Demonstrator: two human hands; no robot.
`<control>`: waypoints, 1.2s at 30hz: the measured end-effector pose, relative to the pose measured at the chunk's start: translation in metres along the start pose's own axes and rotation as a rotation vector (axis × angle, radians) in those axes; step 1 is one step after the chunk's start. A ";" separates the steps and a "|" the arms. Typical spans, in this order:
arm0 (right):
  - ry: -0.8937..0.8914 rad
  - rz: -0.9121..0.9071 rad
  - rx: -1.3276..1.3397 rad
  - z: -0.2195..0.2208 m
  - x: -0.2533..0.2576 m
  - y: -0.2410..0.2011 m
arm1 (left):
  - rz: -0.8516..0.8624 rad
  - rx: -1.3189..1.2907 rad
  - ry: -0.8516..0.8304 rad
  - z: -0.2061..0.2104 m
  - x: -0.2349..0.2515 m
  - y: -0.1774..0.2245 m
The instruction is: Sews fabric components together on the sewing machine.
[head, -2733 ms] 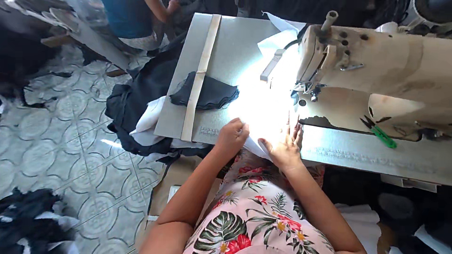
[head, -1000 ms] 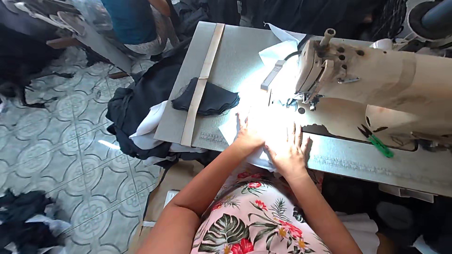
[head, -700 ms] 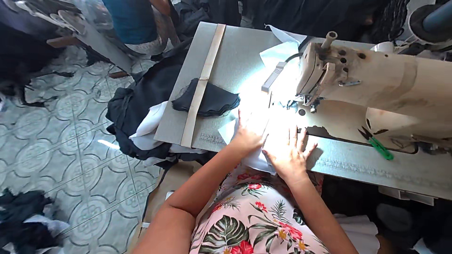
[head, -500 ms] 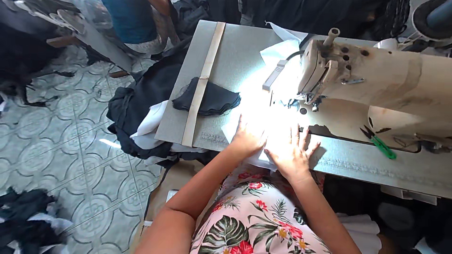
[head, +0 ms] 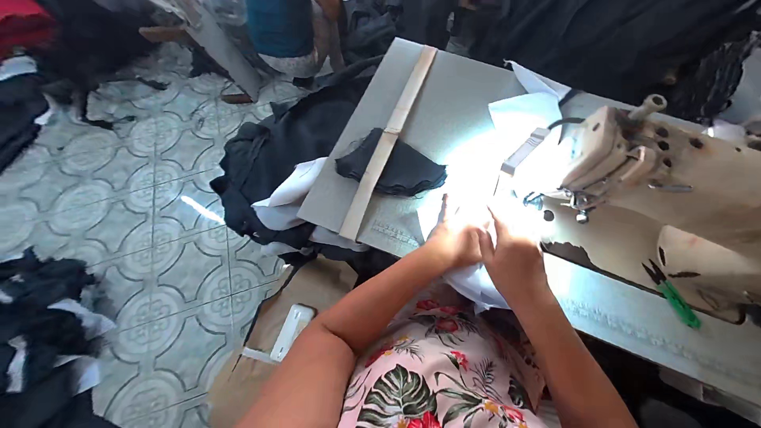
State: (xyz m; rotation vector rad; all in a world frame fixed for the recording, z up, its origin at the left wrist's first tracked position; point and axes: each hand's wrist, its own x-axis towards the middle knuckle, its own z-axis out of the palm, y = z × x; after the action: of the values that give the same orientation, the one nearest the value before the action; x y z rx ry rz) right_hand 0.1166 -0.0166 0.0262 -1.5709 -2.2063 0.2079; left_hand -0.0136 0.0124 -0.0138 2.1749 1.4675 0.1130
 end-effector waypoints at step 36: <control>0.080 0.068 -0.005 0.023 -0.049 0.063 | -0.030 0.084 -0.003 0.011 0.001 -0.003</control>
State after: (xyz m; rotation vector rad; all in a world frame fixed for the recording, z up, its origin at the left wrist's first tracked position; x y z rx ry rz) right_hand 0.1746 -0.0373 -0.0296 -1.6297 -2.0966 0.1573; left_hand -0.0121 0.0105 -0.0252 2.2171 1.5277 0.0390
